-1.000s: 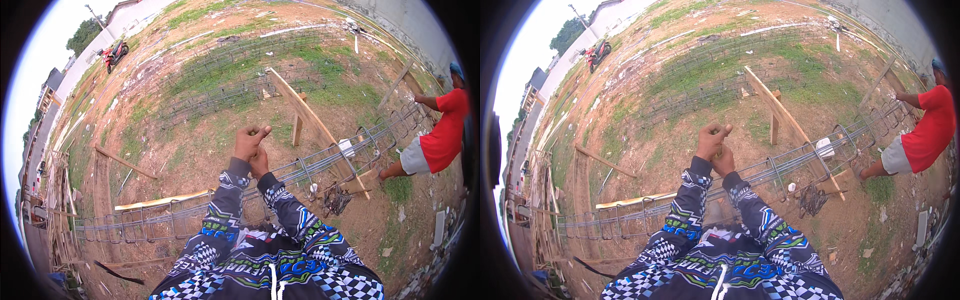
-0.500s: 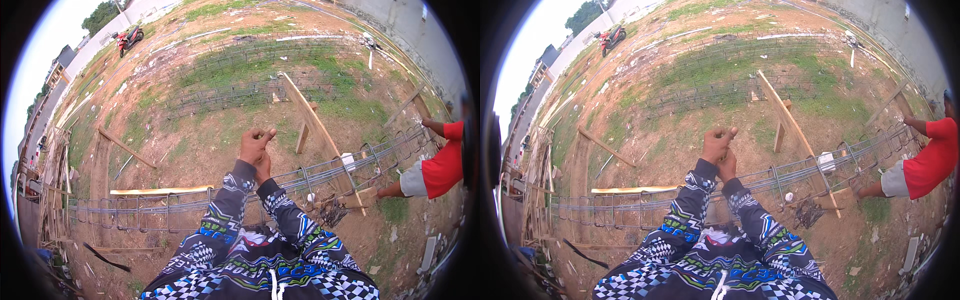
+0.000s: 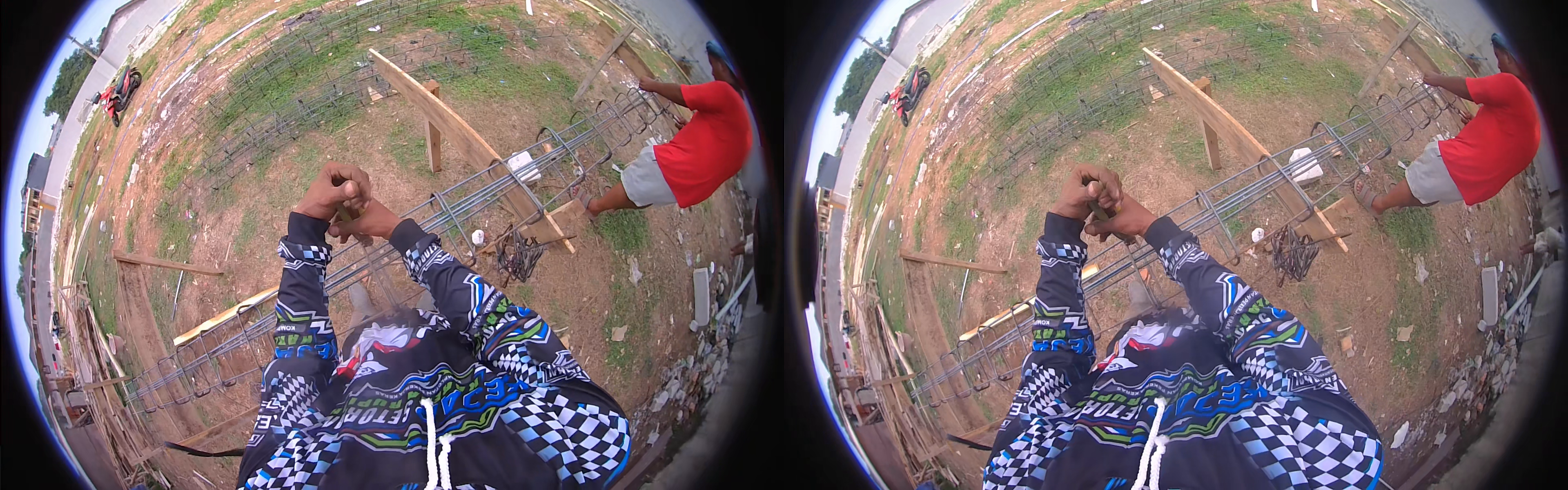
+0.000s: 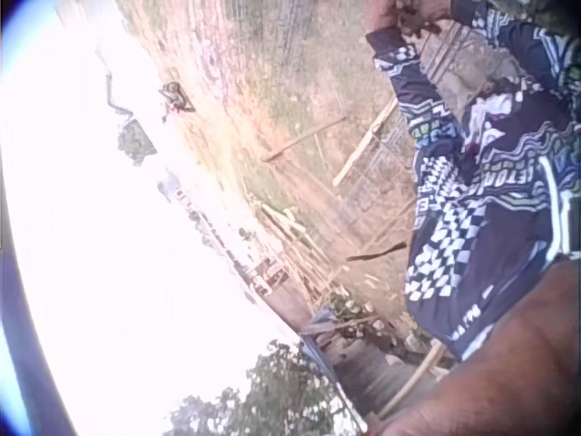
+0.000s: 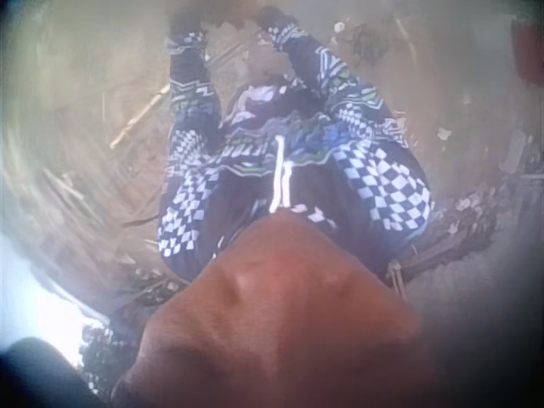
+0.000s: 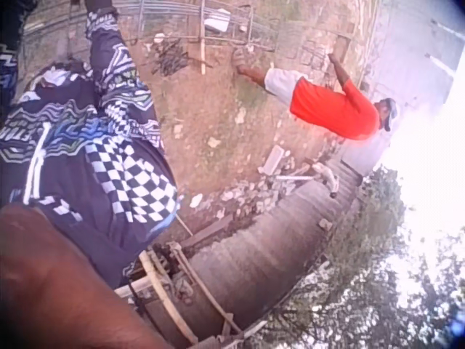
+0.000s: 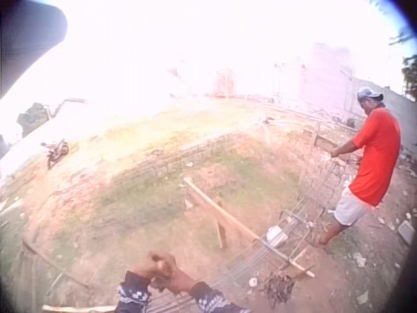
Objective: The person uses a manual rebar tying tool to twist wire ties around intersections of a steel rebar cage. They repeatedly position the tool, rotate the handle to tighten the wire, and move along the cage to secure multiple joints.
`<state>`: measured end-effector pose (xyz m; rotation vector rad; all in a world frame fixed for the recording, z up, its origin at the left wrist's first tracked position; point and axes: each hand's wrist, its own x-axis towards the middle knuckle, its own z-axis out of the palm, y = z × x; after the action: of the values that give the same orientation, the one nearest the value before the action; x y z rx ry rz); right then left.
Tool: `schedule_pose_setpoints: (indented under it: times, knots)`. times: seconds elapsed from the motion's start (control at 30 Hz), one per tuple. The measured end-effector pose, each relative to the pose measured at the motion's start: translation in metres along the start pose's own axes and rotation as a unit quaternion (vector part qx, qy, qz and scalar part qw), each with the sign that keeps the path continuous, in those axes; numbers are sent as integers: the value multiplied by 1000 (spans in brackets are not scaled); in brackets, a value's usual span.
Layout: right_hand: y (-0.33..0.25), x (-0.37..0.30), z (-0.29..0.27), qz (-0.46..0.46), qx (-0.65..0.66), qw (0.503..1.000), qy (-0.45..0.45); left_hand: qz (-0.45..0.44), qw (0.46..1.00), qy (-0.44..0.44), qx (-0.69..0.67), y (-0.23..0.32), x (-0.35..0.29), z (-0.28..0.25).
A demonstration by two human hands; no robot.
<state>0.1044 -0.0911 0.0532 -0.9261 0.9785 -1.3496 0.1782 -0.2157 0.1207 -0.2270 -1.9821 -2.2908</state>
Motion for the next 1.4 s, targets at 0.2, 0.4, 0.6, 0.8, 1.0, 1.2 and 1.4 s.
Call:
schedule_pose_setpoints:
  times: [0.2, 0.4, 0.6, 0.8, 1.0, 1.2, 1.4]
  knots:
    - [-33, -24, -3, -77, 330, 879, 335, 4, 882, 386, 270, 36, 18, 29]
    - [-29, -60, -40, -127, 366, 828, 405, 62, 839, 171, 513, -19, -25, 119]
    - [15, -122, -23, -122, 393, 768, 490, 172, 809, 108, 551, -65, -55, 154]
    - [34, -207, -9, -202, 383, 734, 524, 2, 887, 457, -62, -82, -98, 161]
    - [52, -319, -19, -7, 229, 706, 670, -53, 866, 497, 25, -79, -156, 133]
    - [-9, -429, -96, 420, -363, 644, 527, -76, 858, 505, 59, -86, -195, 138]
    - [-69, -411, -174, 501, -786, 309, 186, -71, 852, 516, 57, -86, -190, 147]
